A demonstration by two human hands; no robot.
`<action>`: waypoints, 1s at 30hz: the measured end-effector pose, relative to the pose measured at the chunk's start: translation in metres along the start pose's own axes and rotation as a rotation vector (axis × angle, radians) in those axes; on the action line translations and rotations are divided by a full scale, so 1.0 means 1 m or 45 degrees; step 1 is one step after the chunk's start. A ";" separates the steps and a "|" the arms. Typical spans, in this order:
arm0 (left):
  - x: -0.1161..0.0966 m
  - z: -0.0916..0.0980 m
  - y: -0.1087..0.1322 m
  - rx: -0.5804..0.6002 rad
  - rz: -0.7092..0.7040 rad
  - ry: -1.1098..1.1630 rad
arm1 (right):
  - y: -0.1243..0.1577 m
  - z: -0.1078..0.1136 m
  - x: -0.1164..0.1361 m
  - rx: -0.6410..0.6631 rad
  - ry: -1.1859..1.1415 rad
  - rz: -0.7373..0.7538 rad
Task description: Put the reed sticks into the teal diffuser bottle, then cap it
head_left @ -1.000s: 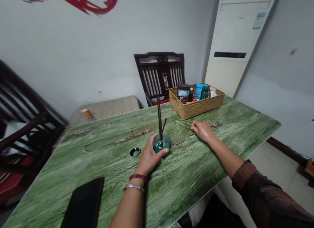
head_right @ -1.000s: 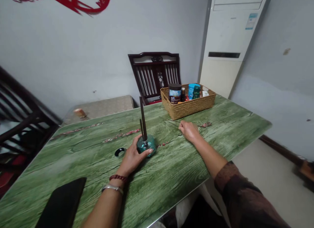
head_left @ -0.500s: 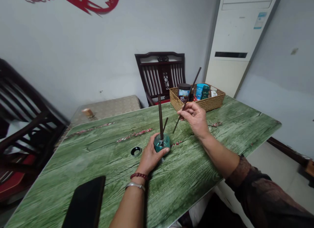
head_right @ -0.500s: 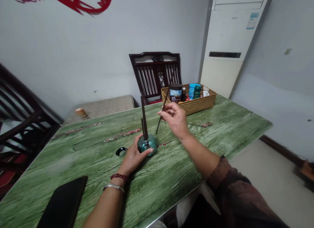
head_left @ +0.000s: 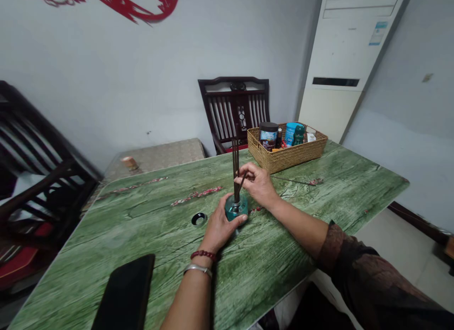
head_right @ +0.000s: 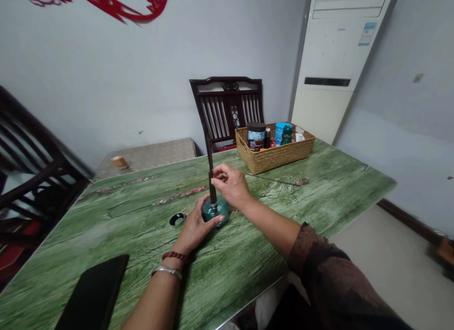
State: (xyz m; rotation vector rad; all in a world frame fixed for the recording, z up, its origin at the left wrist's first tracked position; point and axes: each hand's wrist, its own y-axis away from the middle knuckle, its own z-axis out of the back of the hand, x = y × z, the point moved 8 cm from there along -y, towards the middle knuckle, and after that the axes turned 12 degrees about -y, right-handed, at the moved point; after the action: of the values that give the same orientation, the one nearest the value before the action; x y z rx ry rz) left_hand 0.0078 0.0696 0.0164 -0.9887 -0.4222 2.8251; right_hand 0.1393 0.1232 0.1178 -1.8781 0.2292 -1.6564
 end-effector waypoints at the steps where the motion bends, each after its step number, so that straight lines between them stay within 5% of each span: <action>1: 0.000 0.000 0.000 0.002 -0.004 0.004 | 0.003 -0.002 -0.003 0.013 0.052 -0.009; 7: 0.000 0.000 -0.001 0.007 -0.011 -0.011 | 0.020 0.007 0.003 0.134 0.512 0.117; 11: 0.000 0.002 -0.001 -0.003 0.009 -0.027 | 0.020 0.076 -0.007 -0.018 0.920 0.147; 15: 0.001 0.002 -0.002 0.020 0.030 -0.049 | 0.019 0.156 -0.055 -0.056 1.506 -0.264; 17: 0.001 0.001 -0.002 0.024 0.032 -0.063 | 0.024 0.178 -0.077 0.007 1.696 -0.442; 22: 0.001 0.001 -0.002 0.020 0.022 -0.058 | 0.032 0.182 -0.096 0.085 1.773 -0.519; 30: 0.003 0.001 -0.002 -0.007 0.024 -0.040 | 0.033 0.162 -0.084 0.151 1.770 -0.460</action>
State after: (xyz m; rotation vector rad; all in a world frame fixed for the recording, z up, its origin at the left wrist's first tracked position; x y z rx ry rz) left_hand 0.0049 0.0716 0.0155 -0.9551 -0.4261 2.8615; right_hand 0.2844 0.1936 0.0251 -0.3896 0.3223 -2.8744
